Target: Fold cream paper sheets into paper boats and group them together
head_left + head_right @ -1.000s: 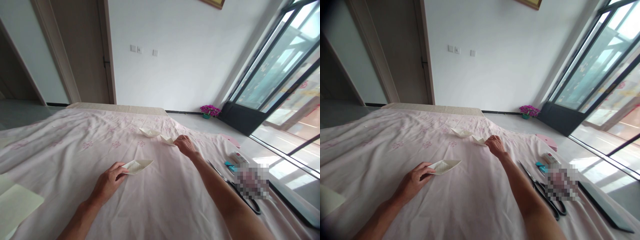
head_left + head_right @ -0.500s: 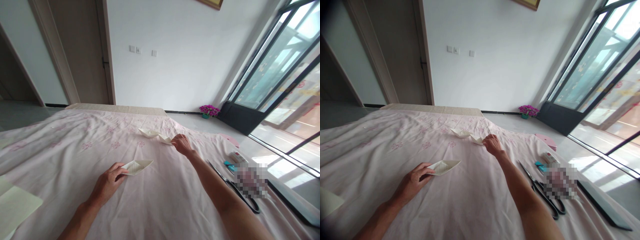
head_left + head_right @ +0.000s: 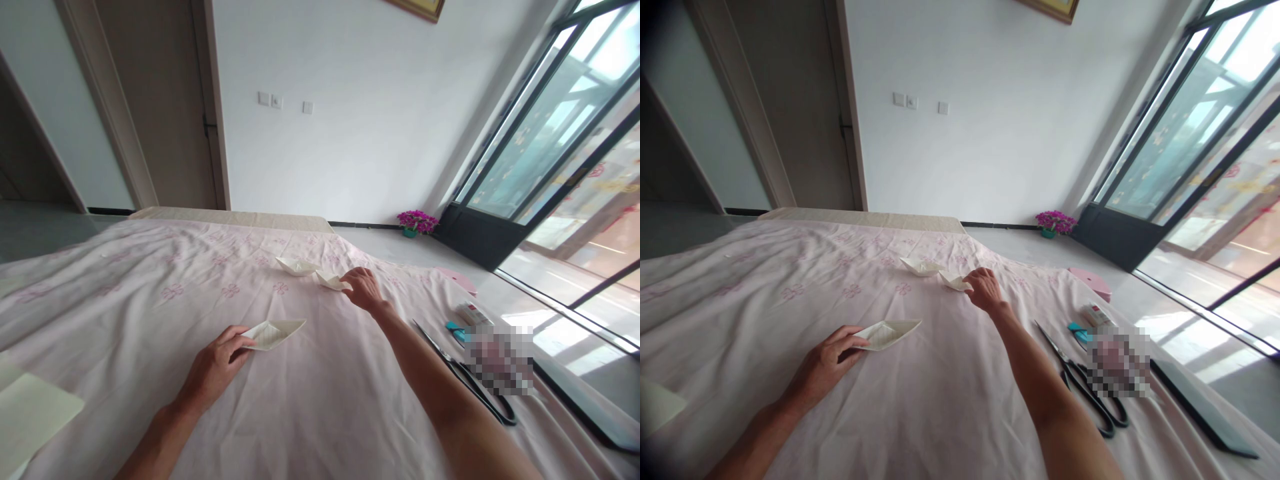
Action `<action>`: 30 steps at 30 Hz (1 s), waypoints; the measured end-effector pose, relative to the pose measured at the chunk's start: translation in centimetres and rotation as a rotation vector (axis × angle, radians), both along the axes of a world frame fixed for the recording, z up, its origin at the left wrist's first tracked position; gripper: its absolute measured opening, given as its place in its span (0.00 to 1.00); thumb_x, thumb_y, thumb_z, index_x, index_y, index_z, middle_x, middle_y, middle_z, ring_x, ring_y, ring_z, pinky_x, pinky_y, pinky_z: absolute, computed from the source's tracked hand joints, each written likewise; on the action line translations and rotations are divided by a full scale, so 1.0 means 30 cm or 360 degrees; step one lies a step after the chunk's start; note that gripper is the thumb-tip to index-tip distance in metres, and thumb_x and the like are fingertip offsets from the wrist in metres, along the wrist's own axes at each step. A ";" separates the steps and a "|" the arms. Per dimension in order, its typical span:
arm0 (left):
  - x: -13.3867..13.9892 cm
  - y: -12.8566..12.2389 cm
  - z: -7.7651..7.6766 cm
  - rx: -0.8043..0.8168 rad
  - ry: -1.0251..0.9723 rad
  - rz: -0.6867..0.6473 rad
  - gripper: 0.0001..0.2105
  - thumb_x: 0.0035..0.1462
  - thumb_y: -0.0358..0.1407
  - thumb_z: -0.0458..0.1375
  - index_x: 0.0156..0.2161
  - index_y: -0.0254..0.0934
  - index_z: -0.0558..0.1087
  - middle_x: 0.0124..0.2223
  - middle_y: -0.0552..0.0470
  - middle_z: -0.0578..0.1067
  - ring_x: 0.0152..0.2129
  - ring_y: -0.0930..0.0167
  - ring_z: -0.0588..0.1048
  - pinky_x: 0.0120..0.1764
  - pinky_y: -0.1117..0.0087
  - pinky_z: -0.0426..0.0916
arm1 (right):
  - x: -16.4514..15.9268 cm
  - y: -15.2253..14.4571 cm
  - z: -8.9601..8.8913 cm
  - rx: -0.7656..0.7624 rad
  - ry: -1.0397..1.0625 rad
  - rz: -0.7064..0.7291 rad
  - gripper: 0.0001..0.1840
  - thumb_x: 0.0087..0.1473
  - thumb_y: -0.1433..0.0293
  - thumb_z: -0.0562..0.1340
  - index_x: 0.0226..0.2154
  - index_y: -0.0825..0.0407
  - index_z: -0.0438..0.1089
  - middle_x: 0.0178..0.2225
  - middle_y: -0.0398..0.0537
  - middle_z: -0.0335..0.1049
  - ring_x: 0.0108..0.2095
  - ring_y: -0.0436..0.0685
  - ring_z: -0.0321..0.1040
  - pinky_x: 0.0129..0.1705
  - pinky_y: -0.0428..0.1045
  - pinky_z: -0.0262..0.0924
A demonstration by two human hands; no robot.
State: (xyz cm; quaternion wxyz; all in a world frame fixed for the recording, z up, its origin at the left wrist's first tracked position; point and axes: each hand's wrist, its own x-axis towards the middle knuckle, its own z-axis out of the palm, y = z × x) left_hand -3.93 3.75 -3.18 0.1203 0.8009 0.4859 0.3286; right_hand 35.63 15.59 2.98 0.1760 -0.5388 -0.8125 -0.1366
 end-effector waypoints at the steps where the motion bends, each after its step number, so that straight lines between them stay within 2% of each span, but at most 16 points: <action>1: 0.000 0.000 0.000 0.0004 0.0001 0.0002 0.09 0.57 0.32 0.54 0.41 0.46 0.75 0.49 0.54 0.72 0.41 0.72 0.75 0.44 0.73 0.69 | -0.006 -0.009 0.005 0.0022 0.0017 -0.0005 0.15 0.49 0.72 0.64 0.42 0.48 0.73 0.43 0.48 0.73 0.47 0.59 0.60 0.53 0.54 0.48; 5: 0.000 0.000 0.001 0.0031 -0.0017 0.0006 0.10 0.57 0.31 0.54 0.42 0.44 0.74 0.50 0.53 0.72 0.40 0.71 0.75 0.45 0.72 0.70 | -0.049 -0.061 0.022 0.0122 0.0114 -0.0052 0.23 0.47 0.79 0.59 0.47 0.49 0.71 0.49 0.48 0.69 0.50 0.60 0.58 0.53 0.54 0.48; 9: -0.003 -0.001 0.003 0.0090 -0.0040 -0.0006 0.10 0.56 0.31 0.55 0.42 0.44 0.74 0.51 0.52 0.71 0.42 0.71 0.75 0.46 0.70 0.70 | -0.118 -0.120 0.018 0.0112 0.0295 -0.0017 0.26 0.44 0.81 0.56 0.46 0.49 0.71 0.49 0.49 0.70 0.50 0.61 0.58 0.52 0.54 0.50; 16: -0.004 -0.003 0.007 0.0175 -0.0029 0.0021 0.09 0.57 0.32 0.55 0.40 0.44 0.75 0.52 0.51 0.70 0.48 0.68 0.72 0.50 0.67 0.68 | -0.331 -0.224 -0.041 -0.0139 0.0704 0.0410 0.16 0.52 0.76 0.56 0.41 0.47 0.72 0.42 0.47 0.72 0.43 0.57 0.65 0.48 0.53 0.57; 19: -0.003 -0.007 0.011 0.0168 -0.0007 0.0036 0.09 0.57 0.32 0.55 0.40 0.45 0.75 0.52 0.52 0.70 0.48 0.68 0.71 0.49 0.68 0.68 | -0.399 -0.249 -0.072 -0.0169 0.0833 0.0478 0.14 0.56 0.76 0.55 0.41 0.47 0.71 0.40 0.46 0.72 0.41 0.55 0.66 0.47 0.50 0.58; 22: -0.004 -0.008 0.012 0.0158 -0.0007 0.0046 0.09 0.57 0.32 0.54 0.40 0.45 0.75 0.52 0.52 0.70 0.47 0.69 0.72 0.49 0.69 0.68 | -0.396 -0.241 -0.087 -0.0133 0.0838 0.0377 0.14 0.57 0.75 0.54 0.41 0.47 0.71 0.39 0.46 0.72 0.41 0.55 0.66 0.46 0.50 0.59; 24: -0.004 -0.007 0.010 0.0153 -0.0007 0.0036 0.09 0.58 0.32 0.54 0.40 0.44 0.75 0.52 0.51 0.70 0.46 0.69 0.72 0.48 0.69 0.68 | -0.355 -0.224 -0.087 -0.0067 0.0767 0.0184 0.15 0.56 0.76 0.53 0.41 0.47 0.72 0.40 0.48 0.72 0.43 0.57 0.65 0.47 0.51 0.58; 27: -0.005 -0.003 0.003 0.0161 -0.0016 0.0015 0.09 0.57 0.32 0.54 0.41 0.44 0.75 0.51 0.51 0.70 0.46 0.70 0.72 0.48 0.70 0.69 | -0.264 -0.195 -0.079 0.0051 0.0491 -0.0204 0.20 0.52 0.79 0.54 0.45 0.47 0.71 0.44 0.49 0.71 0.48 0.61 0.60 0.49 0.53 0.54; 30: -0.004 -0.001 -0.001 0.0155 -0.0024 0.0009 0.09 0.57 0.32 0.54 0.41 0.44 0.75 0.51 0.52 0.70 0.44 0.70 0.73 0.47 0.71 0.69 | -0.176 -0.166 -0.078 0.0072 0.0113 -0.0355 0.21 0.53 0.79 0.55 0.46 0.47 0.71 0.46 0.52 0.70 0.49 0.63 0.56 0.48 0.55 0.50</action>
